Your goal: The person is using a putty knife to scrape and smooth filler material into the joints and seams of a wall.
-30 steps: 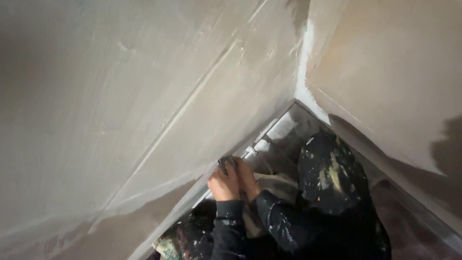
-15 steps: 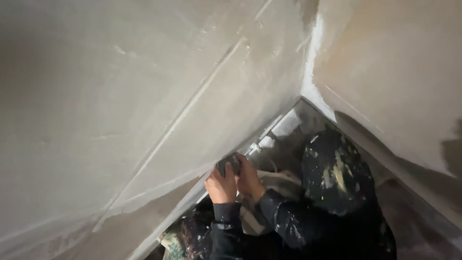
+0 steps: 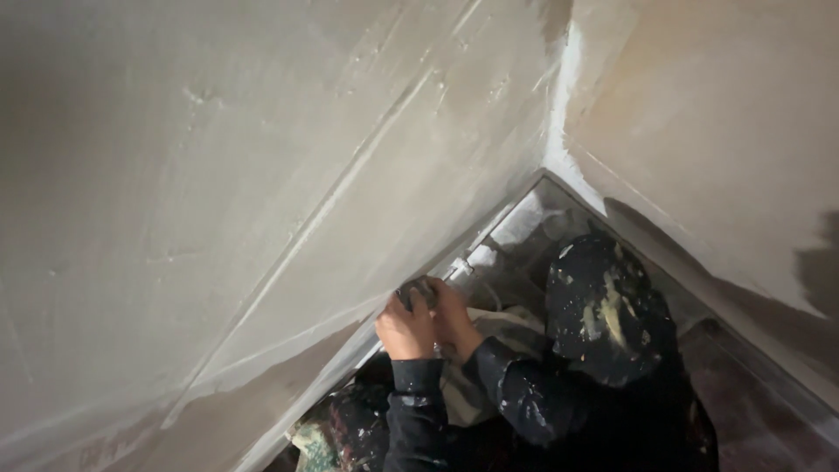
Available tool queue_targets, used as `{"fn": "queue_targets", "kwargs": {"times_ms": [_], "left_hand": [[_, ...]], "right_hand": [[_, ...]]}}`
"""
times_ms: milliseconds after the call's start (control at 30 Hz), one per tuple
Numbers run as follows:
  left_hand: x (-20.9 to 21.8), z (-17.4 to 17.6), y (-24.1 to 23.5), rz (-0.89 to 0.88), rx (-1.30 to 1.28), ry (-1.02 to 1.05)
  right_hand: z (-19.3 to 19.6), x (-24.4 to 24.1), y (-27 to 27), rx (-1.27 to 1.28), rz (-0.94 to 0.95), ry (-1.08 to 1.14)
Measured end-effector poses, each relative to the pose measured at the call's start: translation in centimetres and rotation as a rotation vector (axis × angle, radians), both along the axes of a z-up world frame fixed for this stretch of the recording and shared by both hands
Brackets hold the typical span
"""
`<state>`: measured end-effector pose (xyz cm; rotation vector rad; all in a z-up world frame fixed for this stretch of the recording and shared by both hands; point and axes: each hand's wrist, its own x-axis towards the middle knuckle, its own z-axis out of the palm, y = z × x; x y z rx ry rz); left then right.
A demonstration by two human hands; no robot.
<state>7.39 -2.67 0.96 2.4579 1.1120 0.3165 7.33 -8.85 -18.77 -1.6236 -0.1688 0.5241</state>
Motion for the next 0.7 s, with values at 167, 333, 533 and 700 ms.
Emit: {"fn": "queue_targets", "kwargs": {"times_ms": [167, 333, 533, 700], "left_hand": [[1.3, -2.2, 0.0, -0.02, 0.032, -0.122], [-0.4, -3.0, -0.6, 0.038, 0.029, -0.024], [0.2, -5.5, -0.1, 0.086, 0.031, 0.021], [-0.3, -5.9, -0.1, 0.146, -0.006, 0.147]], "right_hand": [[2.1, 3.7, 4.0, 0.022, -0.01, 0.038], [-1.1, 0.1, 3.9, 0.008, 0.018, 0.16], [5.0, 5.3, 2.6, 0.04, 0.007, 0.191], [13.5, 10.1, -3.4, 0.064, 0.011, 0.248]]}}
